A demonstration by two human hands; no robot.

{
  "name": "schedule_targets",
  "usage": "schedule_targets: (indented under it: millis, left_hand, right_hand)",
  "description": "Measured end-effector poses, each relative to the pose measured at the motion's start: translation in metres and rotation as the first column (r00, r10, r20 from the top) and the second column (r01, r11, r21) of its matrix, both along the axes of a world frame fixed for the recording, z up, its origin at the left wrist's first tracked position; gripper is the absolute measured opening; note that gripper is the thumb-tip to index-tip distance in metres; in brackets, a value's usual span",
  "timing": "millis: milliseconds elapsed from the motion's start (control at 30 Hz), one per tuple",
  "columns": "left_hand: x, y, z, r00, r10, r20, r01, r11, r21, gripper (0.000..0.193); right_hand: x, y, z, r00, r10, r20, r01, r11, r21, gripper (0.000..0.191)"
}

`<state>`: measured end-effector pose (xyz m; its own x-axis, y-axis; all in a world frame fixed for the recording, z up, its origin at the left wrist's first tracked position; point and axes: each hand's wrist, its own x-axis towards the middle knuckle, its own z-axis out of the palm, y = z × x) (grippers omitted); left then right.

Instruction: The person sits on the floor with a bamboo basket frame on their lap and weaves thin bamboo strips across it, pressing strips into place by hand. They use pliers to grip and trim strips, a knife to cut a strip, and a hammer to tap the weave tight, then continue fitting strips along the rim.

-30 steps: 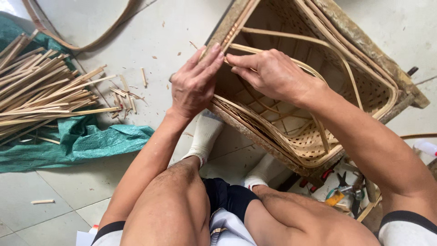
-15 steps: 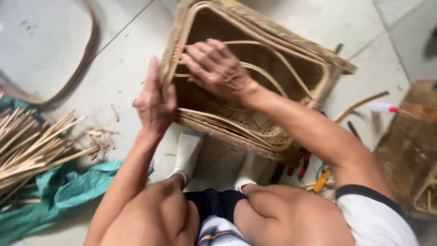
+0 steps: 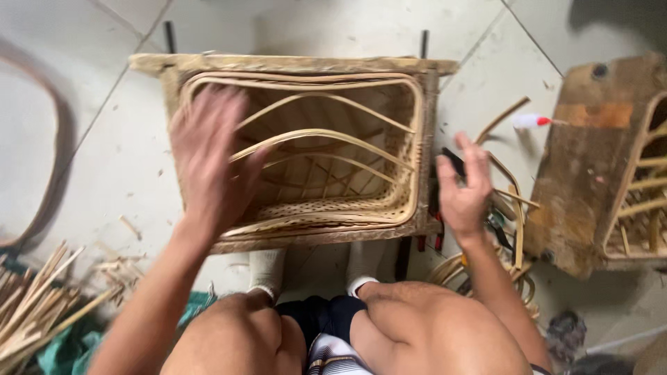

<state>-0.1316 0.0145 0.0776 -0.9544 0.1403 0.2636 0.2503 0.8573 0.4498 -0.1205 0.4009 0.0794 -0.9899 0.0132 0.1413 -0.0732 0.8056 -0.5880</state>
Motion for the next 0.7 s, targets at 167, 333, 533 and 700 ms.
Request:
schedule_targets:
  millis: [167, 333, 533, 700]
  left_hand:
    - [-0.138, 0.092, -0.058, 0.931, -0.359, 0.06, 0.361, 0.89, -0.277, 0.095]
    - [-0.15, 0.103, -0.079, 0.915, -0.365, 0.169, 0.401, 0.859, -0.319, 0.089]
    - [-0.15, 0.103, -0.073, 0.887, -0.377, 0.267, 0.449, 0.84, -0.305, 0.082]
    - [-0.147, 0.105, -0.057, 0.876, -0.363, 0.318, 0.448, 0.856, -0.258, 0.078]
  right_hand:
    - [0.028, 0.018, -0.028, 0.999, 0.035, -0.039, -0.036, 0.999, -0.02, 0.037]
    - [0.024, 0.04, -0.011, 0.999, -0.032, -0.026, 0.032, 0.999, -0.005, 0.033]
    - [0.002, 0.039, -0.003, 0.998, 0.035, -0.058, -0.034, 0.999, 0.016, 0.031]
    - [-0.03, 0.104, -0.015, 0.951, -0.257, 0.169, 0.256, 0.966, 0.029, 0.019]
